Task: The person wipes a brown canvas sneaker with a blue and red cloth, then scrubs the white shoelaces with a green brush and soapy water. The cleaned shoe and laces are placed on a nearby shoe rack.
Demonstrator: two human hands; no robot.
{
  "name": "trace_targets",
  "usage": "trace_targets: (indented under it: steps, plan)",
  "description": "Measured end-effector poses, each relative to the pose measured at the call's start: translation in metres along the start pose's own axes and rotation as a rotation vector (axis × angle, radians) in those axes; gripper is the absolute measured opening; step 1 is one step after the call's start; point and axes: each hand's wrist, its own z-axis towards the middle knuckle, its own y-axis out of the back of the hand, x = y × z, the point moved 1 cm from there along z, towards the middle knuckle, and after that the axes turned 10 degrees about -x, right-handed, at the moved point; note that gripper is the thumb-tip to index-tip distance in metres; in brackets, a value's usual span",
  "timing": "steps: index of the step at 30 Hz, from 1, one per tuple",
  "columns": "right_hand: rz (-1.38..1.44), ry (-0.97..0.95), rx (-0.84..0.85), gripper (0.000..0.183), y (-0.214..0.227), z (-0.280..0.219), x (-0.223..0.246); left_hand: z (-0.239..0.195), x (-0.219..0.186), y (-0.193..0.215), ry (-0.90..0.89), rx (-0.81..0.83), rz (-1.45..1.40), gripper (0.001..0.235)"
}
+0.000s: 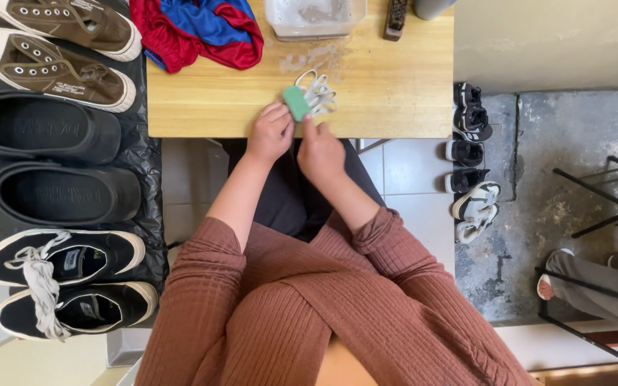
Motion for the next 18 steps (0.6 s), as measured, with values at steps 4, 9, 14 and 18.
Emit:
trace_targets:
  steps: [4,9,14,18]
  plan:
    - [-0.001,-0.052,0.043,0.044,-0.001,0.010,-0.023,0.016,-0.010,0.006,-0.003,-0.023,-0.021,0.012]
    - [-0.034,-0.044,0.007,0.048,-0.008,-0.008,-0.011,0.005,0.002,-0.001,-0.010,-0.021,-0.031,0.011]
    - [-0.008,-0.037,0.053,0.043,-0.007,-0.003,-0.016,0.009,0.001,0.003,0.009,-0.024,-0.044,0.012]
    - [-0.040,-0.009,-0.028,0.042,0.004,-0.001,-0.007,0.011,0.000,0.002,0.013,-0.003,-0.042,0.010]
